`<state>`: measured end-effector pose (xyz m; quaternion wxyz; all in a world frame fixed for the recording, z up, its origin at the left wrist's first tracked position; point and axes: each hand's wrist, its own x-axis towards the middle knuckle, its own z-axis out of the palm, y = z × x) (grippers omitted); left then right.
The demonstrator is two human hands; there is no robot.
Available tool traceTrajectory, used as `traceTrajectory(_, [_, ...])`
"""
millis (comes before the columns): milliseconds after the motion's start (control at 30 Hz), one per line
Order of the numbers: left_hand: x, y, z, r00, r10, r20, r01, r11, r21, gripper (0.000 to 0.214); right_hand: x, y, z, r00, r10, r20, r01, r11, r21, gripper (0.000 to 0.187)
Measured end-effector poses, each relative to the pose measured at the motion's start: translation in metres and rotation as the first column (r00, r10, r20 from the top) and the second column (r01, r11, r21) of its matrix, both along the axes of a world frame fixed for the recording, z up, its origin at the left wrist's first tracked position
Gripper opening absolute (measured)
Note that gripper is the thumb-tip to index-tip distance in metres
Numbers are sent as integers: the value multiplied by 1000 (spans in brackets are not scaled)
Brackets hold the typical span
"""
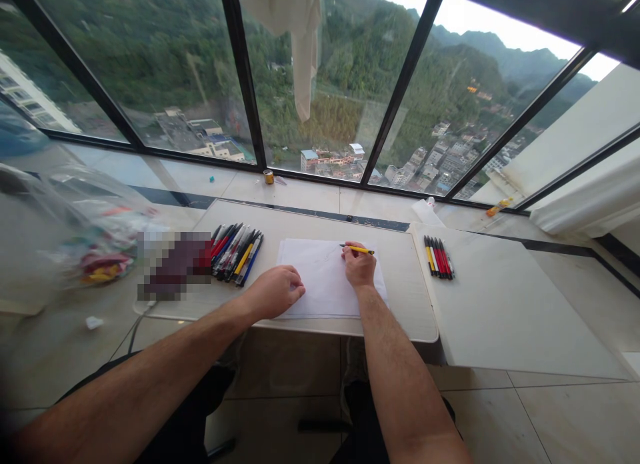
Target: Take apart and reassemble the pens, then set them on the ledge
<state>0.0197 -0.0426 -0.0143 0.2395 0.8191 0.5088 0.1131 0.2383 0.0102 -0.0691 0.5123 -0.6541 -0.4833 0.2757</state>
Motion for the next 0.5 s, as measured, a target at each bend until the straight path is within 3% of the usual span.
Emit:
traceTrajectory(267, [-1,0,-1,1000,8,2,-7,1000,-22,28,0,-3,5,978,27,-207,-17,999,49,36])
traceTrajectory(500, [-1,-1,-1,1000,10,11,-10,1000,-22,27,-4,-8,11,976,59,-209,-47,997,62,36])
